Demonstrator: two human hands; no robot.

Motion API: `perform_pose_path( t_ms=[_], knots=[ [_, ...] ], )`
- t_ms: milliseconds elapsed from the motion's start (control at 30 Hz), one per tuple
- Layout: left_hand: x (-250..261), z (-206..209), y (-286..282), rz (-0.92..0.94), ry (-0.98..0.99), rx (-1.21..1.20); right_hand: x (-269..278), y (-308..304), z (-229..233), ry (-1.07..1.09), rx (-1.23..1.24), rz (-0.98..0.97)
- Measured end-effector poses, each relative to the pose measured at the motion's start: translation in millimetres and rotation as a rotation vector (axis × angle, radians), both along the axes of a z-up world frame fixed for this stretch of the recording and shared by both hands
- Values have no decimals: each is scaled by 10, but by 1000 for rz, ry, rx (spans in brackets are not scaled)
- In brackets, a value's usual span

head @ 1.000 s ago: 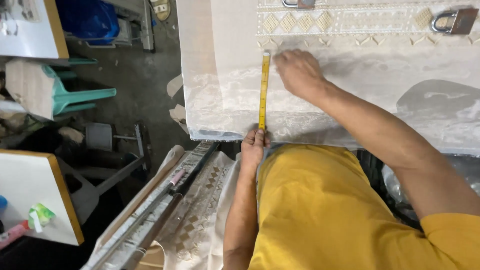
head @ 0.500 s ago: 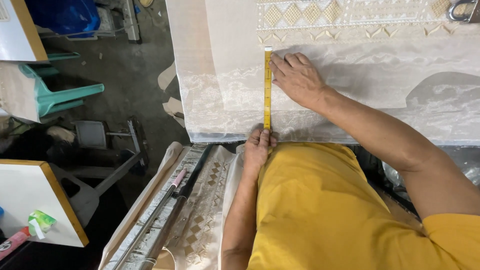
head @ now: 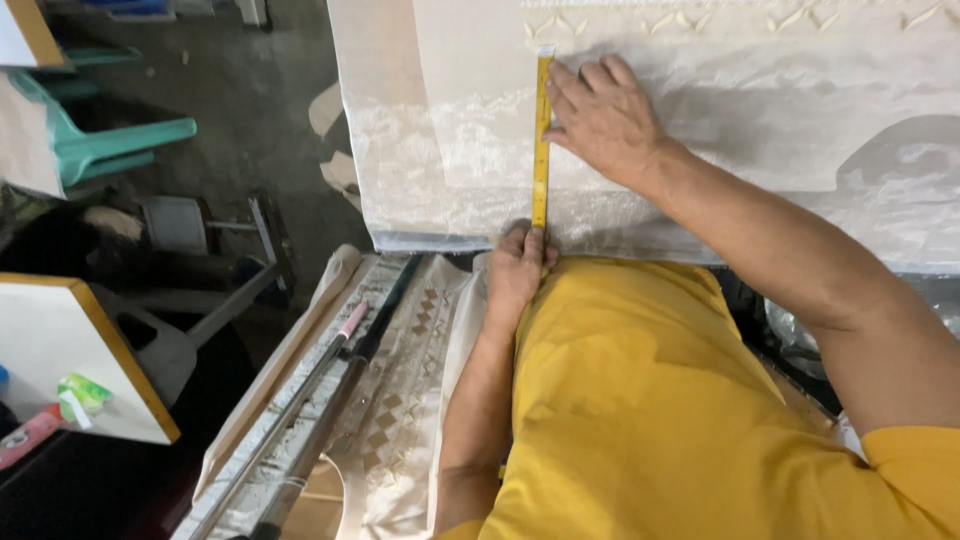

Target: The person measures a piece of sheer, patterned fabric using a yellow measuring tape and then cuts it with large scissors. The fabric is secured to the table with padlocks during the process.

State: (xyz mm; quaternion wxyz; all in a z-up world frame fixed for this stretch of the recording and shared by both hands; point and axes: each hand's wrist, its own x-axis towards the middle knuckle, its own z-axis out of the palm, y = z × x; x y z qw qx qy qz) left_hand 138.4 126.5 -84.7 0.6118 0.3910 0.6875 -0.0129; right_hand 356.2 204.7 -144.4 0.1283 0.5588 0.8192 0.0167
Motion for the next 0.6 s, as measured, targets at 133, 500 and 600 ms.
perform_pose_path(
  t_ms=[133,500,600],
  knots=[
    [62,161,96,-92,102,-35,-29,-89,-45,28,66,-10],
    [121,87,76,-115,160,-32,5,-122,-93,85,152,-23],
    [104,106,39,-204,202,67,-32,-62,-102,95,-72,-56]
  ],
)
